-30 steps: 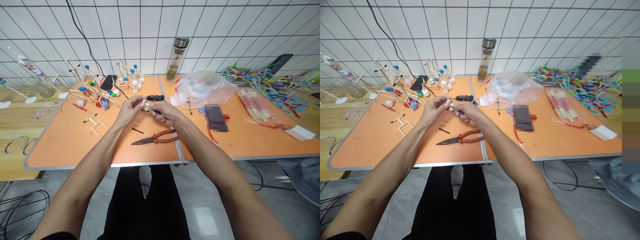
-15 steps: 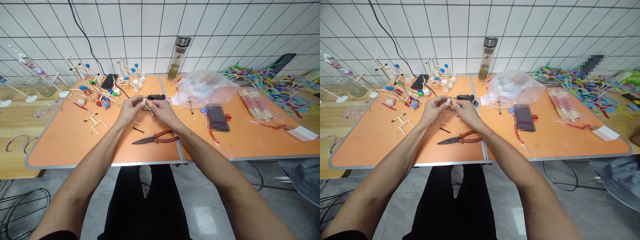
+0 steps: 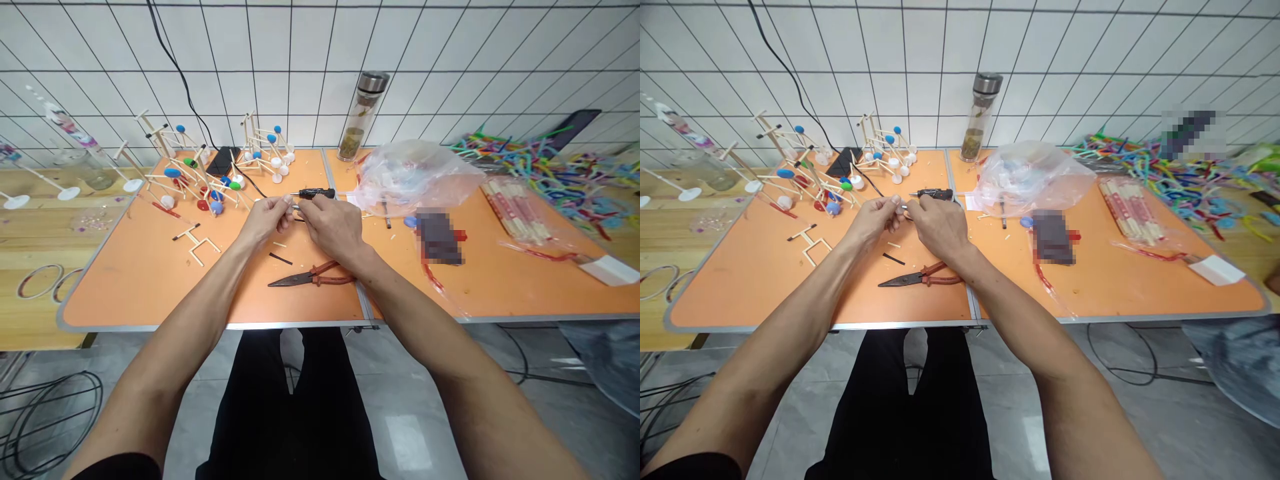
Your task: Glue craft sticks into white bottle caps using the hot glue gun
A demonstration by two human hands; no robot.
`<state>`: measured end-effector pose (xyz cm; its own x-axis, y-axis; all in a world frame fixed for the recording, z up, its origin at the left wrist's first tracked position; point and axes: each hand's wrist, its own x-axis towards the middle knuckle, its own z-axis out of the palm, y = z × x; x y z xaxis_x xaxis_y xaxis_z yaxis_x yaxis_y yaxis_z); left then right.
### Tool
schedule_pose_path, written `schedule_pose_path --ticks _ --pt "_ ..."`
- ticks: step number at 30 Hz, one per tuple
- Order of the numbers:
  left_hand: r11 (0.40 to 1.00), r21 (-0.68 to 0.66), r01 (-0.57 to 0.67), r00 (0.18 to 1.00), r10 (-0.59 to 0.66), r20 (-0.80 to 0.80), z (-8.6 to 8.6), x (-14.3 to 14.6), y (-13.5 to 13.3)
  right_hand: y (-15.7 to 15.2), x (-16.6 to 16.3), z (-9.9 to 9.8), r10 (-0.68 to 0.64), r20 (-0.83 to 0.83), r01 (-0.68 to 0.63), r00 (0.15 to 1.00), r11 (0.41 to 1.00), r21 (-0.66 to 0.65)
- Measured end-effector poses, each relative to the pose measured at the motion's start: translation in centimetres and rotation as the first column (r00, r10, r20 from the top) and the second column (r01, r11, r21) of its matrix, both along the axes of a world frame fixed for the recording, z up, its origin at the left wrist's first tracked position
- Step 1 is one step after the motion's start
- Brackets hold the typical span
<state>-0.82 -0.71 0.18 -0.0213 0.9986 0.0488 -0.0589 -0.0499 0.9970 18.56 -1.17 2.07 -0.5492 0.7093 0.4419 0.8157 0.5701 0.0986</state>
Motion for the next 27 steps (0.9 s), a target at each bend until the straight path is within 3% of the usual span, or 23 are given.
schedule_pose_path --ticks 4,8,12,19,27 --pt "0.995 -0.096 0.004 0.991 0.010 0.136 0.5 0.3 0.1 0.1 0.1 0.5 0.002 0.035 -0.003 0.999 1.000 0.030" --pt "0.987 -0.158 0.013 0.929 0.046 0.368 1.2 0.1 0.2 0.1 0.4 0.9 -0.067 -0.091 0.068 0.994 0.998 0.004" --pt "0.988 -0.154 0.025 0.864 0.056 0.500 1.5 -0.4 0.2 0.5 0.6 0.5 -0.106 -0.227 0.092 0.968 0.993 -0.073" --pt "0.991 -0.108 0.074 0.826 0.000 0.564 1.0 -0.7 0.1 1.6 0.9 -0.3 -0.008 -0.497 -0.059 0.868 0.991 -0.119" --pt "0.985 -0.132 0.113 0.822 -0.018 0.569 1.3 0.2 -0.3 2.5 0.6 -0.7 -0.001 -0.756 -0.239 0.655 0.948 -0.209"
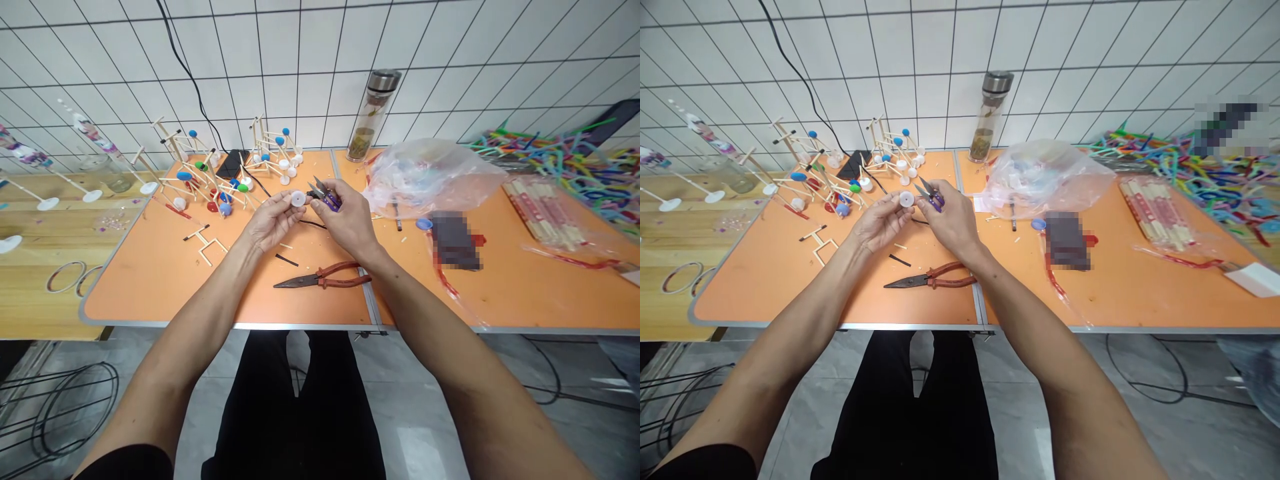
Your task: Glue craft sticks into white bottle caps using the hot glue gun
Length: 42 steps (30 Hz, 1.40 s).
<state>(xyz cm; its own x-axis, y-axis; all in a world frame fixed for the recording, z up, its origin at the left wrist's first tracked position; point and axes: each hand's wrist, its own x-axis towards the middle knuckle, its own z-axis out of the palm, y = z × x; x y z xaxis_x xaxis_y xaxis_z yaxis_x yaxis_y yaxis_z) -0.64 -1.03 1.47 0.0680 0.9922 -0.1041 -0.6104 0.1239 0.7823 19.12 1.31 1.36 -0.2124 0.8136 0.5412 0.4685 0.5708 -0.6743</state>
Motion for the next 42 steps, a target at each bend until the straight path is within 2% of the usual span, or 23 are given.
schedule_pose_path --ticks 5,11,18,23,28,42 --pt "1.000 -0.019 -0.009 1.000 0.009 0.013 0.1 0.3 -0.1 0.4 0.1 -0.2 0.050 -0.062 -0.053 0.997 0.998 -0.045" --pt "0.998 -0.053 -0.026 0.999 0.027 0.024 0.3 0.3 0.0 0.1 0.3 0.0 0.065 -0.005 -0.065 0.998 0.997 -0.046" --pt "0.996 -0.072 -0.058 0.996 0.063 0.061 0.5 0.1 0.1 -0.9 0.1 -0.2 -0.031 0.247 -0.004 0.969 0.990 0.139" --pt "0.994 -0.049 -0.096 0.994 0.098 0.046 -0.1 -0.4 0.6 -1.8 -0.1 -0.1 -0.048 0.404 -0.013 0.913 0.989 0.147" --pt "0.996 -0.014 -0.089 0.996 0.089 0.003 -0.5 -0.6 0.6 -2.0 -0.2 0.0 -0.061 0.411 -0.004 0.909 0.988 0.155" --pt "0.996 0.043 -0.073 0.997 0.075 -0.033 -0.3 -0.1 0.2 -2.1 -0.2 0.2 -0.126 0.464 0.044 0.877 0.982 0.184"
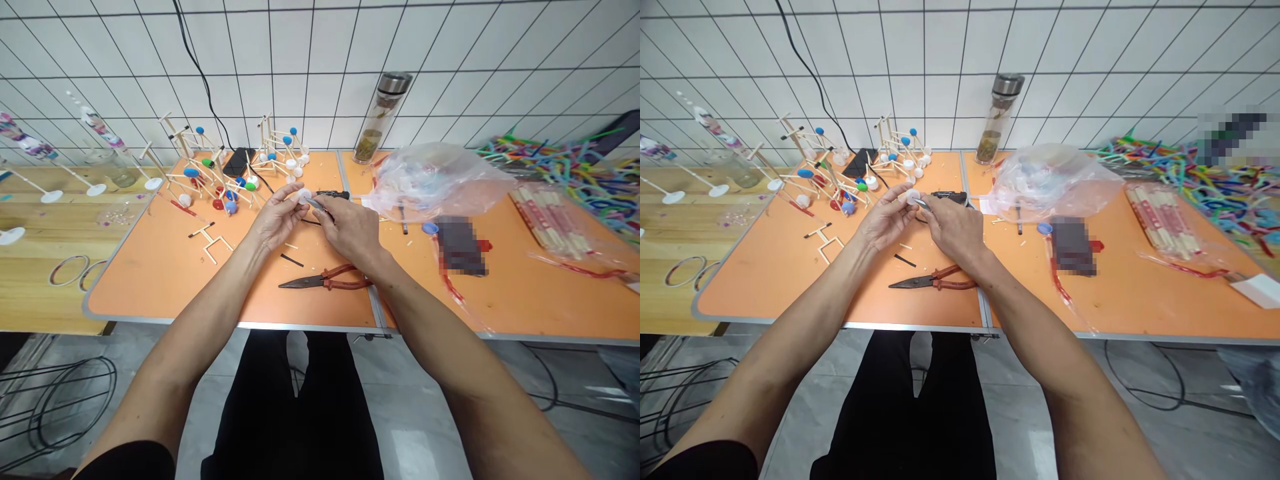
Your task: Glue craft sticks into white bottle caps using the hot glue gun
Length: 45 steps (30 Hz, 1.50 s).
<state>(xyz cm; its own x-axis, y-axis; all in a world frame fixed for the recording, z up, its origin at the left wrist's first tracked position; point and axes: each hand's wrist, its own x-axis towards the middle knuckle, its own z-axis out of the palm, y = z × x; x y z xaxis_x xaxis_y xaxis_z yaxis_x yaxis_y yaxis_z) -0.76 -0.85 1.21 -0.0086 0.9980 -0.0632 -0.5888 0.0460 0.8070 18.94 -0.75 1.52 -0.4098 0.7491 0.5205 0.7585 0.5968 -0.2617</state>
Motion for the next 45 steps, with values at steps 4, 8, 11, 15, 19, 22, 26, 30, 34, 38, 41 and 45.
schedule_pose_path --ticks 4,8,11,15,19,22,26,30,34,38,41,45 --pt "0.998 0.065 0.011 0.999 -0.008 -0.050 -0.1 0.1 -0.1 -0.1 -0.1 0.1 -0.029 0.036 0.029 0.999 1.000 0.006" --pt "0.993 0.114 -0.023 0.994 0.035 -0.107 -0.6 0.3 0.0 -0.5 -0.3 0.1 -0.058 0.071 0.058 0.996 0.998 0.003" --pt "0.983 0.177 -0.048 0.984 0.076 -0.160 -1.3 0.2 0.3 -0.6 -0.4 0.1 -0.063 0.064 0.065 0.996 0.997 -0.031" --pt "0.960 0.279 -0.026 0.964 0.098 -0.247 -1.9 -0.2 0.6 0.0 -0.4 0.1 0.039 -0.169 -0.071 0.985 0.979 -0.189" --pt "0.950 0.312 -0.003 0.950 0.101 -0.296 -1.6 -0.4 0.5 0.8 -0.2 0.4 0.054 -0.497 -0.313 0.866 0.834 -0.455" --pt "0.964 0.266 0.000 0.953 0.080 -0.291 -1.1 -0.2 0.2 1.0 -0.1 0.7 -0.046 -0.655 -0.488 0.754 0.628 -0.606" --pt "0.978 0.207 -0.003 0.966 0.056 -0.253 -0.9 0.1 0.0 1.1 -0.2 0.9 -0.145 -0.708 -0.587 0.691 0.458 -0.667" --pt "0.971 0.238 -0.026 0.955 0.095 -0.282 -1.5 0.1 0.3 1.2 -0.3 0.2 -0.026 -0.529 -0.303 0.848 0.795 -0.526" --pt "0.968 0.246 -0.044 0.943 0.122 -0.311 -2.1 -0.1 0.8 1.2 -0.2 -0.9 0.065 -0.186 -0.086 0.980 0.990 -0.110" --pt "0.969 0.240 -0.056 0.945 0.129 -0.300 -2.1 -0.1 0.7 0.8 -0.2 -1.1 0.098 -0.022 -0.099 0.995 0.994 -0.052" --pt "0.967 0.252 -0.044 0.947 0.120 -0.297 -1.7 -0.1 0.4 0.5 -0.3 -0.6 0.110 -0.187 -0.138 0.976 0.980 -0.142" --pt "0.959 0.283 0.008 0.948 0.082 -0.306 -1.3 -0.1 0.1 0.9 0.0 0.6 -0.012 -0.642 -0.442 0.767 0.716 -0.541"
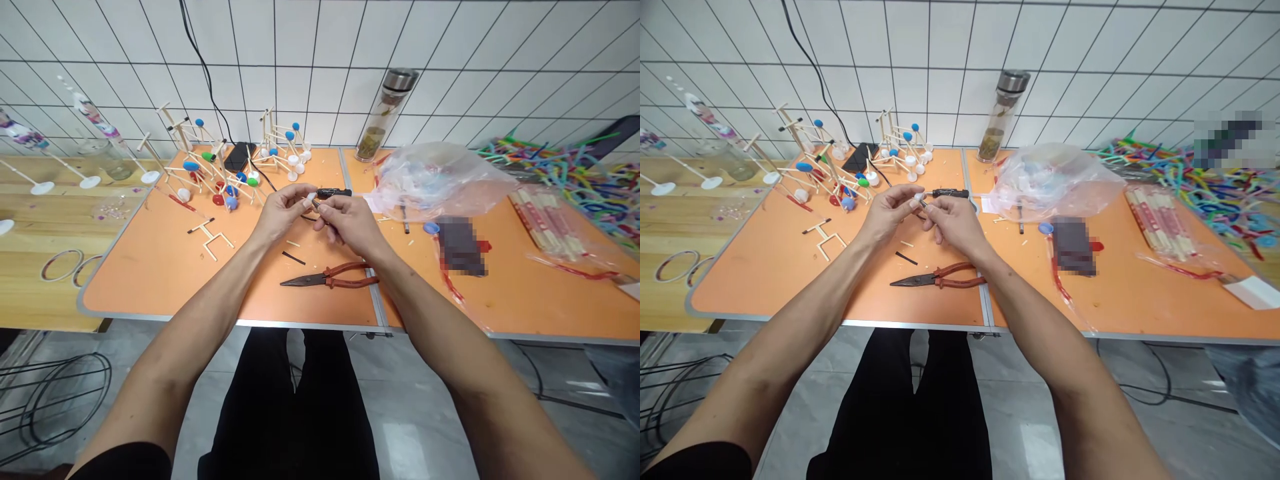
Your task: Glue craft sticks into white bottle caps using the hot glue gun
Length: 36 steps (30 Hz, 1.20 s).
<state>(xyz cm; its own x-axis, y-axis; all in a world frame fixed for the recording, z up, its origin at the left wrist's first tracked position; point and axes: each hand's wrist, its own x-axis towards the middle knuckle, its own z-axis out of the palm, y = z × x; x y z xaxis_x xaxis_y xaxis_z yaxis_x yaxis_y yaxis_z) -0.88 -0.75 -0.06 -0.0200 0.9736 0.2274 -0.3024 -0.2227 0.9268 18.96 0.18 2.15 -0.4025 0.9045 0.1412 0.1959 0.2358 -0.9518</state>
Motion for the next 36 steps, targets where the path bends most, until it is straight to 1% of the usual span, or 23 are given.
schedule_pose_path --ticks 2,3,5,6,8,9,11,12,14,15,17,19,20,21,23,24,25,27,29,31,33,35,36 --pt "1.000 0.013 0.027 1.000 -0.027 -0.006 0.0 0.0 0.1 0.6 0.4 0.5 0.117 -0.180 -0.169 0.977 0.938 -0.304" --pt "0.999 0.027 0.034 0.999 -0.034 -0.017 0.0 0.0 0.2 0.9 0.5 0.6 0.153 -0.233 -0.236 0.960 0.890 -0.389" --pt "0.997 0.067 0.034 0.998 -0.030 -0.055 -0.3 -0.1 0.5 1.2 0.7 0.7 0.175 -0.236 -0.261 0.956 0.877 -0.404" --pt "0.996 0.084 0.025 0.997 -0.019 -0.075 -0.5 -0.1 0.6 1.1 0.6 0.5 0.156 -0.175 -0.206 0.972 0.923 -0.326" --pt "0.996 0.087 -0.002 0.994 0.011 -0.105 -1.0 -0.3 1.0 0.6 0.3 0.1 0.028 0.047 -0.029 0.998 1.000 0.004" --pt "0.997 0.072 -0.017 0.993 0.025 -0.117 -1.2 -0.4 1.1 0.1 0.0 -0.2 -0.072 0.181 0.034 0.981 0.978 0.207" --pt "0.999 0.023 -0.037 0.990 0.040 -0.134 -1.5 -0.6 1.4 -0.8 -0.5 -0.7 -0.275 0.414 0.027 0.868 0.857 0.514" --pt "0.999 0.002 -0.040 0.990 0.040 -0.138 -1.6 -0.7 1.4 -1.1 -0.7 -0.8 -0.344 0.497 -0.017 0.797 0.809 0.587" --pt "0.999 -0.010 -0.036 0.990 0.035 -0.136 -1.6 -0.8 1.4 -1.5 -1.0 -1.0 -0.394 0.575 -0.068 0.717 0.782 0.620" --pt "1.000 0.001 -0.031 0.991 0.030 -0.133 -1.6 -0.8 1.4 -1.4 -0.9 -0.9 -0.374 0.566 -0.057 0.734 0.798 0.600" --pt "0.999 0.043 -0.008 0.991 0.014 -0.130 -1.5 -0.7 1.3 -0.7 -0.6 -0.7 -0.240 0.447 0.011 0.862 0.890 0.456" --pt "0.996 0.084 0.029 0.992 -0.018 -0.127 -1.2 -0.6 1.1 0.4 0.0 -0.2 -0.022 0.206 -0.002 0.978 0.993 0.117" --pt "0.994 0.099 0.045 0.992 -0.033 -0.121 -1.1 -0.6 1.0 1.0 0.3 0.0 0.083 0.071 -0.077 0.994 0.993 -0.085" --pt "0.992 0.109 0.055 0.993 -0.042 -0.114 -1.0 -0.6 0.9 1.5 0.6 0.1 0.160 -0.044 -0.166 0.986 0.953 -0.253" --pt "0.992 0.112 0.052 0.993 -0.040 -0.107 -1.0 -0.6 0.9 2.0 0.8 0.3 0.232 -0.150 -0.274 0.961 0.867 -0.417" --pt "0.994 0.105 0.041 0.993 -0.029 -0.112 -1.0 -0.6 1.0 1.9 0.7 0.3 0.229 -0.125 -0.260 0.965 0.877 -0.404" --pt "0.995 0.094 0.025 0.992 -0.013 -0.124 -1.2 -0.7 1.1 1.7 0.5 0.2 0.199 -0.048 -0.204 0.979 0.924 -0.324" --pt "0.999 0.054 -0.002 0.987 0.010 -0.157 -1.5 -0.8 1.3 0.6 -0.1 -0.1 0.036 0.210 -0.040 0.977 0.999 0.017" --pt "1.000 0.007 -0.014 0.984 0.015 -0.179 -1.8 -1.0 1.5 -0.4 -0.7 -0.3 -0.194 0.470 0.002 0.861 0.925 0.379" --pt "1.000 -0.016 -0.004 0.984 0.001 -0.179 -1.9 -1.2 1.6 -0.9 -0.9 -0.4 -0.291 0.560 -0.031 0.775 0.869 0.494" --pt "1.000 0.004 0.013 0.986 -0.012 -0.167 -1.8 -1.2 1.6 -0.7 -0.8 -0.2 -0.186 0.476 -0.003 0.860 0.929 0.369" --pt "0.999 0.036 0.037 0.988 -0.031 -0.150 -1.6 -1.2 1.5 0.0 -0.5 -0.1 0.015 0.212 -0.024 0.977 0.999 0.039" --pt "0.998 0.046 0.048 0.989 -0.041 -0.140 -1.4 -1.2 1.4 0.4 -0.4 0.0 0.084 0.058 -0.076 0.995 0.988 -0.135"
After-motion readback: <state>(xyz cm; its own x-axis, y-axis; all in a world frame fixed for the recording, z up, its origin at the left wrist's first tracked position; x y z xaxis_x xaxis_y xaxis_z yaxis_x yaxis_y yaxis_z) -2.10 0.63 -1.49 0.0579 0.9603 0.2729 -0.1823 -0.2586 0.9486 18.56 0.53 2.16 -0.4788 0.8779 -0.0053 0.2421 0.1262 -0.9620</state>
